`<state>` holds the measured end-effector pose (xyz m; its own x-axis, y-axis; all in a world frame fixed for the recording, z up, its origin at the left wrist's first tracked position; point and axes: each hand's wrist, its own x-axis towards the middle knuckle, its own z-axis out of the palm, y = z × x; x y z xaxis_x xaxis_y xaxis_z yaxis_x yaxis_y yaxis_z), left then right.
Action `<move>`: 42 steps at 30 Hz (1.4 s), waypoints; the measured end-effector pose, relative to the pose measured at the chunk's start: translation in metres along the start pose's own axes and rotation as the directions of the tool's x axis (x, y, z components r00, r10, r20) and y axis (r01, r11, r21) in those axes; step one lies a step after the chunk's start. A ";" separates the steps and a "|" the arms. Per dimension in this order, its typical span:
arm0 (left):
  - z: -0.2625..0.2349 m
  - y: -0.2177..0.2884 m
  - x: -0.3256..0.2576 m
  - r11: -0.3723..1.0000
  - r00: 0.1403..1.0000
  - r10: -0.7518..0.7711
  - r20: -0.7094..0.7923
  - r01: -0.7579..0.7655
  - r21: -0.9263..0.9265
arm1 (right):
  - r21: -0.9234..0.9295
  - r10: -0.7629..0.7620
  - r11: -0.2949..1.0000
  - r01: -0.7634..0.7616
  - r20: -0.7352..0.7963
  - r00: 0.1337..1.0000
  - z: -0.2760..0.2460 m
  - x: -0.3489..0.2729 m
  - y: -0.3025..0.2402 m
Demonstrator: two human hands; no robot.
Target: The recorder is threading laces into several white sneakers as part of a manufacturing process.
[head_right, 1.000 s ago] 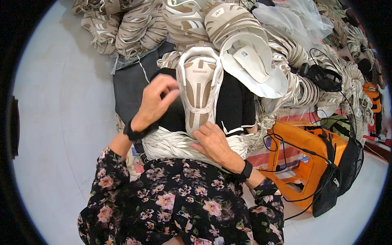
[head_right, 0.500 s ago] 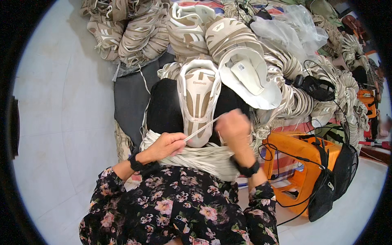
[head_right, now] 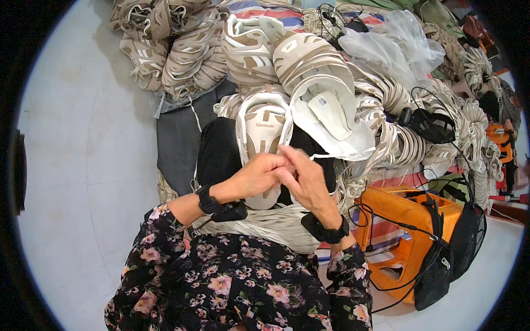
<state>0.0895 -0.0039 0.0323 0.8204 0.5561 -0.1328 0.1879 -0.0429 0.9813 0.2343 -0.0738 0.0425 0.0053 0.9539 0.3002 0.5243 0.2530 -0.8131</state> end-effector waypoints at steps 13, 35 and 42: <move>-0.048 0.009 -0.084 0.785 0.918 -0.318 0.236 0.395 -0.477 | 0.193 0.531 0.847 -0.495 -0.288 0.797 -0.105 -0.044 0.098; -0.020 -0.023 -0.050 0.943 0.951 -0.310 -0.014 0.306 -0.130 | 0.190 0.224 0.943 -0.275 0.252 0.942 0.028 -0.026 0.017; -0.033 -0.057 -0.050 0.922 0.907 -0.345 -0.242 0.279 -0.268 | 0.047 0.243 0.969 -0.244 0.020 0.970 0.036 -0.026 0.027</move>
<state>0.0197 -0.0020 -0.0119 0.5482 0.7202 -0.4251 0.2574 0.3383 0.9051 0.2178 -0.0864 -0.0050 0.1161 0.9897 0.0834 0.4664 0.0198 -0.8843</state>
